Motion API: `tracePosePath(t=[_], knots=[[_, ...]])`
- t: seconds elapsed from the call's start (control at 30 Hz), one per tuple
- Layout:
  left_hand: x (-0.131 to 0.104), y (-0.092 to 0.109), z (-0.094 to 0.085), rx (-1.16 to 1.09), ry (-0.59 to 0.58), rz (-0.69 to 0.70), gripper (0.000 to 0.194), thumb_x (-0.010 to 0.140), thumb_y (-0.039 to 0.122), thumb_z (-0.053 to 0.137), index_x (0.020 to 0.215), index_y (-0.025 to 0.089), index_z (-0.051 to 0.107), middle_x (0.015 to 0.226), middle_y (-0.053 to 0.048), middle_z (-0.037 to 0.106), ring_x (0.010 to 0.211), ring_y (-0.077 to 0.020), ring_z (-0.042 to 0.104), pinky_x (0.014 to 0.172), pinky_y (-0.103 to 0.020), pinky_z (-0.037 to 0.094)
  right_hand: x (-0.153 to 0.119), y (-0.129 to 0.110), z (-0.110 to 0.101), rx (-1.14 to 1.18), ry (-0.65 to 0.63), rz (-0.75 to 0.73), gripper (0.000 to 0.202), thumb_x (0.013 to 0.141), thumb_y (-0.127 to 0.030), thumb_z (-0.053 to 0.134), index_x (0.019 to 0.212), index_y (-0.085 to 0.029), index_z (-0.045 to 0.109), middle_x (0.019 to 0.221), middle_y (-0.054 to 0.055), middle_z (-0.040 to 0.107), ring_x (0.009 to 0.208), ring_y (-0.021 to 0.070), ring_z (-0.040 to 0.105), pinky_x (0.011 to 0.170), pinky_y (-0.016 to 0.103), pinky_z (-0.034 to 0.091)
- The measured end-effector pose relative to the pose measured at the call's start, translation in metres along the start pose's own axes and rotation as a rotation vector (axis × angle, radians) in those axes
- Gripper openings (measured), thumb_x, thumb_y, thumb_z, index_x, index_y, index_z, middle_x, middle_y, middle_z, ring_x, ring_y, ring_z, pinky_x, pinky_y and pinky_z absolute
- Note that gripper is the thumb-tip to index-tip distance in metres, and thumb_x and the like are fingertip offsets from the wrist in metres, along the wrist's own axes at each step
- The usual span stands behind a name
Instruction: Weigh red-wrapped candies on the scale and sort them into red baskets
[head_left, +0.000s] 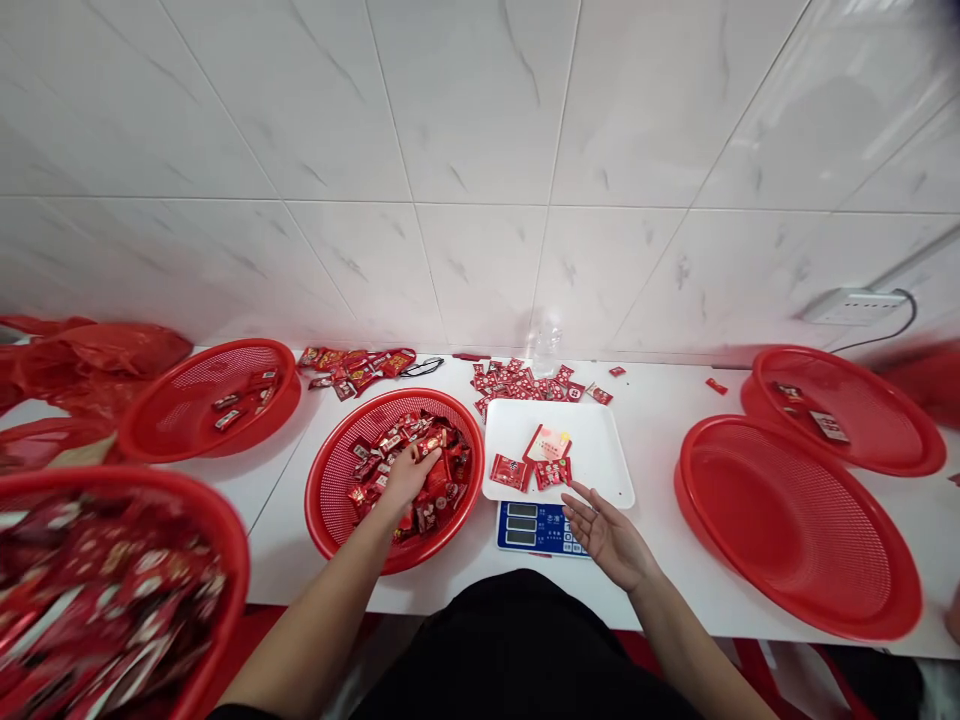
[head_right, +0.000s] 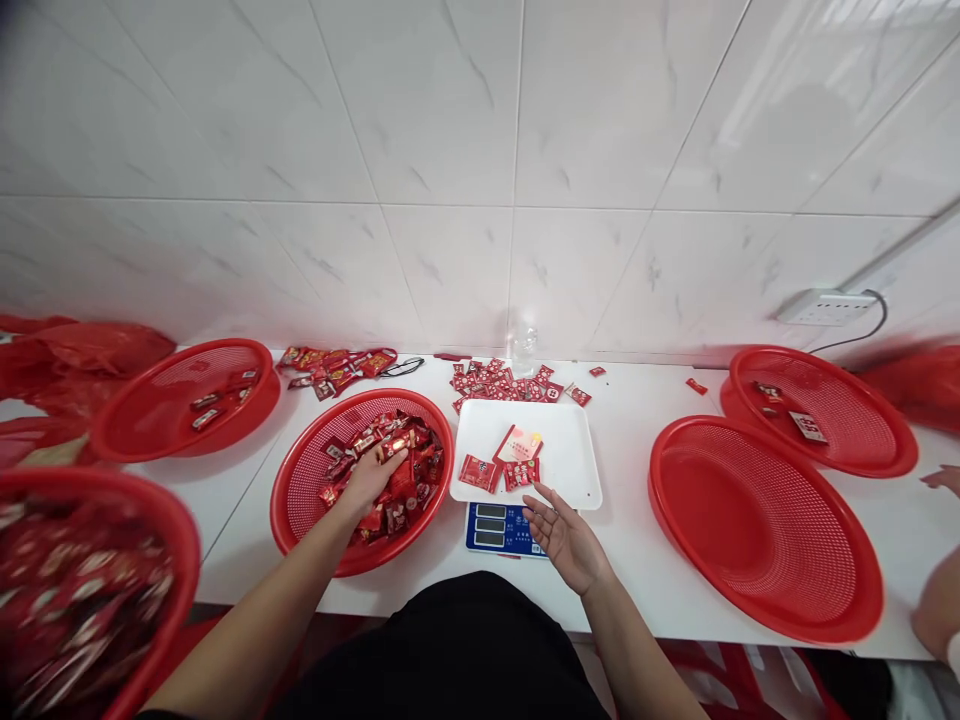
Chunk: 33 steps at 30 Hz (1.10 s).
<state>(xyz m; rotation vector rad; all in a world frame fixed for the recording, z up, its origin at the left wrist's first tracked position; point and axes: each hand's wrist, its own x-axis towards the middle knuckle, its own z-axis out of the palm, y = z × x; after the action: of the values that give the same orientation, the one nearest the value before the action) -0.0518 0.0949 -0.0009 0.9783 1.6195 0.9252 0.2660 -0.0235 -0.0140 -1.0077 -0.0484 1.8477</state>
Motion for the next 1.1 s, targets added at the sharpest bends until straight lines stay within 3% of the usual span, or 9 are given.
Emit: tracePosePath(t=[0.13,0.23,0.37,0.47,0.57,0.73,0.83,0.97,1.1], knots=[[-0.019,0.019,0.015,-0.305,-0.229,-0.236,0.039,0.072,0.038,0.069,0.103,0.018,0.058,0.076,-0.004,0.071,0.062,-0.0182,0.066,0.058,-0.030,0.054,-0.002,0.004,0.003,-0.052,0.003,0.023,0.040,0.081,-0.039,0.059,0.118,-0.026,0.056,0.110,0.005,0.066,0.090,0.0139,0.064,0.075,0.024,0.052],[-0.039,0.026,0.038,-0.428,-0.441,-0.346,0.037,0.071,0.032,0.071,0.102,0.017,0.060,0.077,-0.004,0.070,0.056,-0.0142,0.064,0.052,-0.024,0.052,-0.006,0.008,0.012,-0.141,-0.021,0.030,0.042,0.080,-0.043,0.058,0.118,-0.025,0.056,0.112,0.007,0.065,0.091,0.0158,0.063,0.075,0.026,0.050],[-0.068,0.023,0.080,-0.482,-0.735,-0.411,0.033,0.073,0.029,0.070,0.100,0.012,0.063,0.087,-0.009,0.070,0.071,-0.0142,0.067,0.064,-0.021,0.053,-0.012,0.010,0.031,-0.293,-0.093,-0.034,0.044,0.078,-0.046,0.060,0.117,-0.028,0.056,0.121,0.006,0.060,0.103,0.0197,0.058,0.082,0.032,0.046],[-0.083,0.012,0.103,-0.477,-0.858,-0.449,0.033,0.072,0.028,0.071,0.099,0.011,0.064,0.090,-0.010,0.070,0.079,-0.0155,0.067,0.071,-0.021,0.052,-0.014,0.010,0.040,-0.409,-0.126,-0.101,0.041,0.077,-0.048,0.061,0.111,-0.026,0.060,0.118,0.006,0.061,0.103,0.0216,0.057,0.085,0.036,0.044],[-0.085,0.001,0.113,-0.474,-0.844,-0.484,0.037,0.072,0.033,0.070,0.102,0.013,0.063,0.090,-0.009,0.070,0.073,-0.0155,0.067,0.064,-0.022,0.053,-0.015,0.009,0.042,-0.469,-0.081,-0.128,0.043,0.074,-0.052,0.061,0.104,-0.022,0.063,0.106,0.007,0.066,0.095,0.0219,0.059,0.083,0.037,0.045],[-0.082,-0.006,0.119,-0.467,-0.788,-0.505,0.040,0.071,0.040,0.069,0.101,0.013,0.062,0.089,-0.010,0.070,0.071,-0.0180,0.067,0.058,-0.024,0.053,-0.017,0.009,0.041,-0.435,-0.025,-0.091,0.041,0.074,-0.053,0.059,0.102,-0.023,0.063,0.103,0.006,0.066,0.090,0.0206,0.060,0.073,0.035,0.048],[-0.084,-0.001,0.120,-0.449,-0.764,-0.475,0.038,0.073,0.042,0.067,0.098,0.013,0.064,0.091,-0.010,0.070,0.080,-0.0228,0.067,0.058,-0.026,0.053,-0.019,0.008,0.043,-0.373,0.002,-0.064,0.039,0.073,-0.052,0.062,0.101,-0.024,0.063,0.104,0.006,0.066,0.084,0.0186,0.061,0.069,0.033,0.050],[-0.089,0.011,0.119,-0.295,-0.702,-0.380,0.032,0.081,0.043,0.058,0.100,0.018,0.065,0.090,-0.001,0.071,0.091,-0.0251,0.065,0.062,-0.028,0.052,-0.018,0.008,0.040,-0.238,-0.029,-0.050,0.040,0.074,-0.047,0.064,0.107,-0.025,0.060,0.108,0.005,0.065,0.086,0.0172,0.061,0.074,0.032,0.051],[-0.093,0.016,0.118,-0.180,-0.600,-0.281,0.028,0.080,0.040,0.060,0.095,0.017,0.066,0.079,0.000,0.072,0.083,-0.0264,0.067,0.055,-0.029,0.052,-0.017,0.010,0.034,-0.185,-0.063,-0.046,0.041,0.075,-0.035,0.067,0.113,-0.025,0.056,0.110,0.003,0.064,0.092,0.0157,0.062,0.082,0.031,0.049]])
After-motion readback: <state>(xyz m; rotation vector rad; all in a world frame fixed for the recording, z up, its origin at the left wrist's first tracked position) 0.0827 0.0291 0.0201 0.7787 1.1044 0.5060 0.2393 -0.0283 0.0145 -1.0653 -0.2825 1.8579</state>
